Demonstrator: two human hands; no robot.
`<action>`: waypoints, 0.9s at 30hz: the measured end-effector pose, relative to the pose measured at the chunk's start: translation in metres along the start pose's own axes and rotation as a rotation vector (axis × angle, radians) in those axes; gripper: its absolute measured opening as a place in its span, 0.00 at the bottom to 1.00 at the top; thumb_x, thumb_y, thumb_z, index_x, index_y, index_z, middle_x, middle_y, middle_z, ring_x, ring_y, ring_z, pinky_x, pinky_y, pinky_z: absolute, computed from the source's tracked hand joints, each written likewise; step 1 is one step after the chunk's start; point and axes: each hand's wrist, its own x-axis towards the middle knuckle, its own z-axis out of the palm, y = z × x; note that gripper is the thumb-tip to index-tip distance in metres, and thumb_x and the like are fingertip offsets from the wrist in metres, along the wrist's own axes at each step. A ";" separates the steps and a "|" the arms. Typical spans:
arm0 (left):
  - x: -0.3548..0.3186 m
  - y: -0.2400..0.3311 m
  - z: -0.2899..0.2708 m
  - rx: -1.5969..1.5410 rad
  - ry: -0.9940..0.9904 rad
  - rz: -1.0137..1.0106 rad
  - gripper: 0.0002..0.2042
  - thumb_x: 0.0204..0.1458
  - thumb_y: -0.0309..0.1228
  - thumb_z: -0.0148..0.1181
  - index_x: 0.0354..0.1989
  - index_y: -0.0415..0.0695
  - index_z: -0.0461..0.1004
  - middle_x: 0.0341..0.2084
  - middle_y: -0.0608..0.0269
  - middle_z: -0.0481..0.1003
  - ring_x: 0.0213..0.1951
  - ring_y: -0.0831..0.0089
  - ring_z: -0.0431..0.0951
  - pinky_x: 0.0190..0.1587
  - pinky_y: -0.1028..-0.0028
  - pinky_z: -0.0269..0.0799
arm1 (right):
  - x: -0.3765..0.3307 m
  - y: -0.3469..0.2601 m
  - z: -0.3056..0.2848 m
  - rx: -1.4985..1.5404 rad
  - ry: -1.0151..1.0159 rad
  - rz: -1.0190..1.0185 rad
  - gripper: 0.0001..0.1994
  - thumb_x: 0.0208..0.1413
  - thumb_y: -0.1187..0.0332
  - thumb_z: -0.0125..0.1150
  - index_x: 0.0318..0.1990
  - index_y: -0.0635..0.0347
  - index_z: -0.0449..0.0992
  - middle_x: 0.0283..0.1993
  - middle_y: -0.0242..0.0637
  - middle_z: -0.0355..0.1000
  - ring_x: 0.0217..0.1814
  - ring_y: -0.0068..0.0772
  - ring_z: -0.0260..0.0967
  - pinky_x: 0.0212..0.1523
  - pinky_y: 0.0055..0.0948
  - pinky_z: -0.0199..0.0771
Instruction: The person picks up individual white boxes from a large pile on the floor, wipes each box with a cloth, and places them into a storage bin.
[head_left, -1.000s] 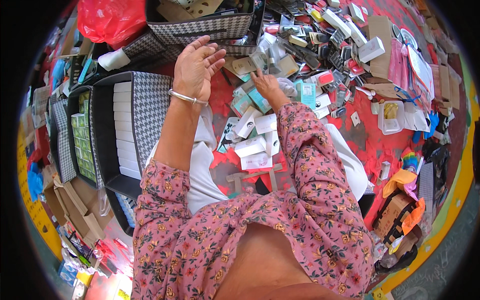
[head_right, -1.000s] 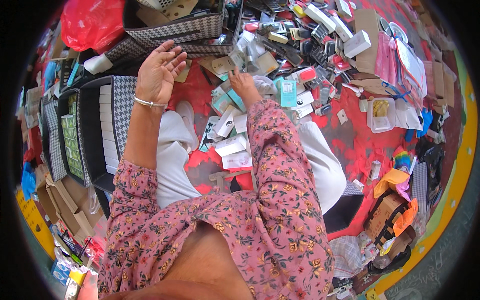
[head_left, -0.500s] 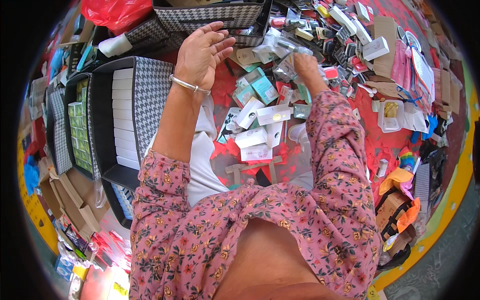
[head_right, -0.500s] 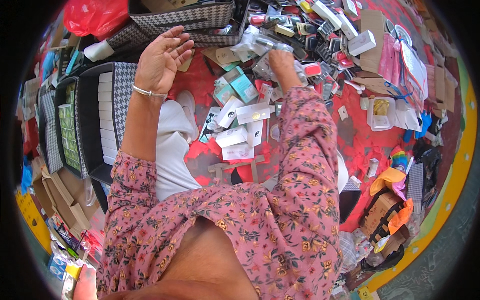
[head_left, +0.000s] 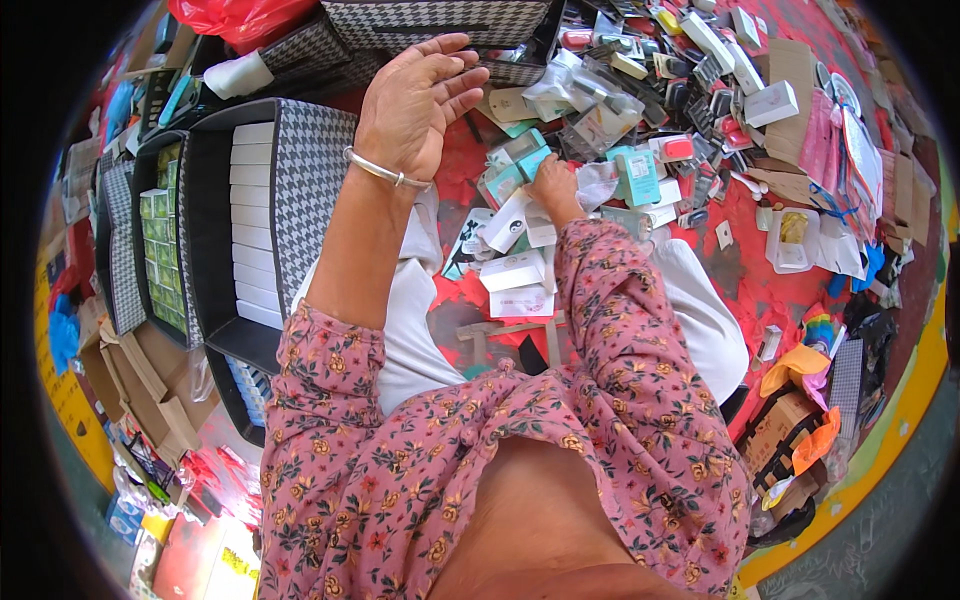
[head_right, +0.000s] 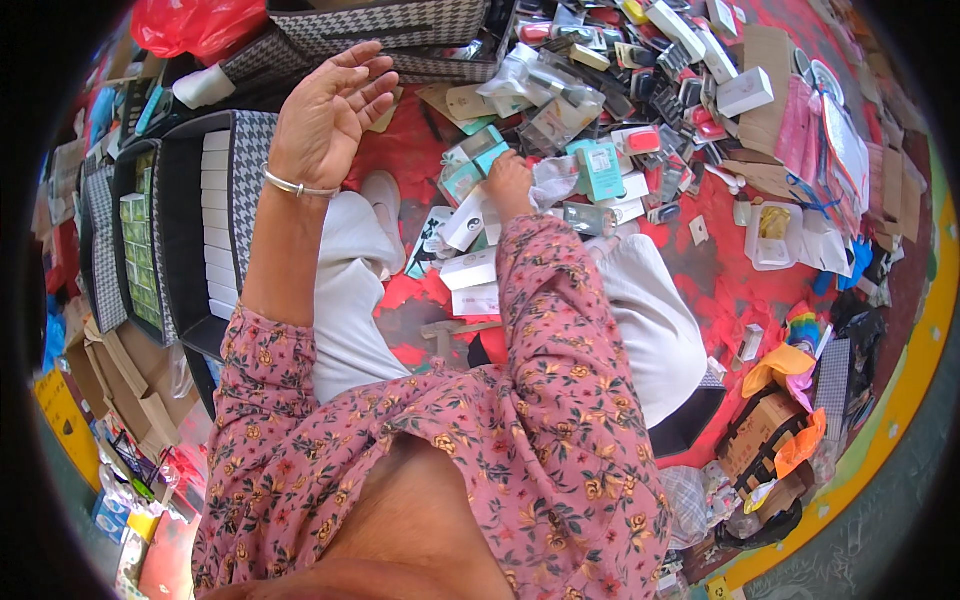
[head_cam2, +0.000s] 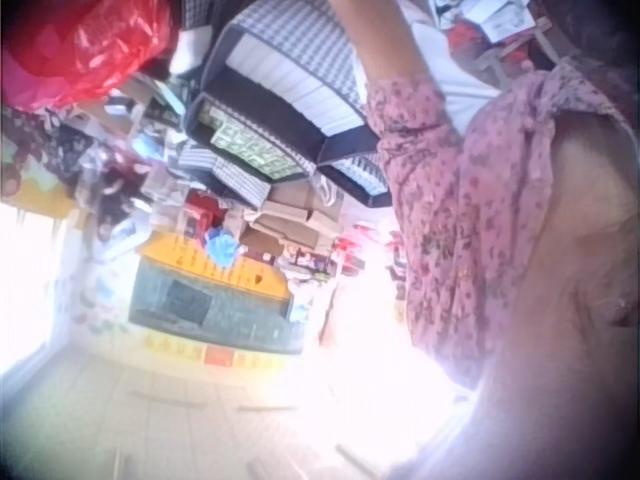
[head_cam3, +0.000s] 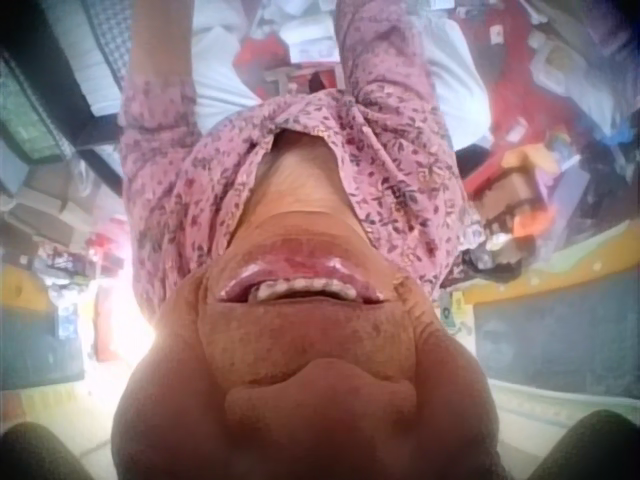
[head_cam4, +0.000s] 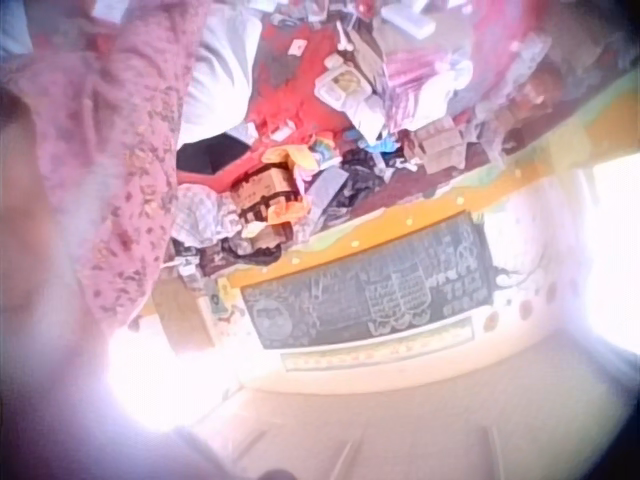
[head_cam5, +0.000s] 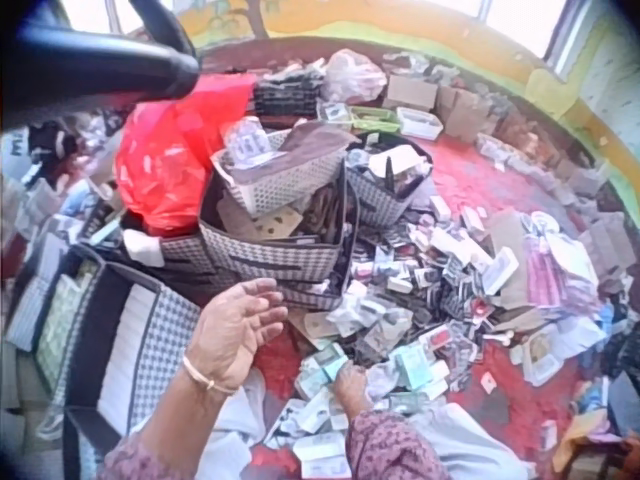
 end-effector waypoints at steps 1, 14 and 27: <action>-0.002 -0.001 -0.002 -0.001 0.005 -0.003 0.14 0.49 0.24 0.45 0.45 0.36 0.64 0.37 0.57 0.69 0.40 0.71 0.70 0.42 0.76 0.69 | -0.001 -0.002 0.003 0.001 0.011 0.027 0.37 0.32 0.54 0.67 0.47 0.71 0.58 0.42 0.53 0.68 0.42 0.48 0.69 0.42 0.37 0.70; -0.002 0.002 -0.005 -0.129 -0.013 -0.056 0.10 0.46 0.22 0.46 0.39 0.39 0.66 0.30 0.62 0.70 0.32 0.73 0.72 0.34 0.76 0.69 | 0.019 0.054 -0.035 0.478 0.028 0.338 0.33 0.30 0.46 0.63 0.32 0.76 0.73 0.35 0.57 0.71 0.40 0.47 0.71 0.39 0.36 0.69; 0.008 -0.005 -0.007 -0.111 -0.052 -0.051 0.10 0.46 0.23 0.47 0.38 0.40 0.66 0.29 0.62 0.70 0.31 0.73 0.71 0.34 0.75 0.69 | -0.006 0.133 -0.054 1.929 -0.093 0.426 0.16 0.43 0.64 0.62 0.39 0.62 0.71 0.31 0.37 0.72 0.29 0.32 0.71 0.31 0.28 0.73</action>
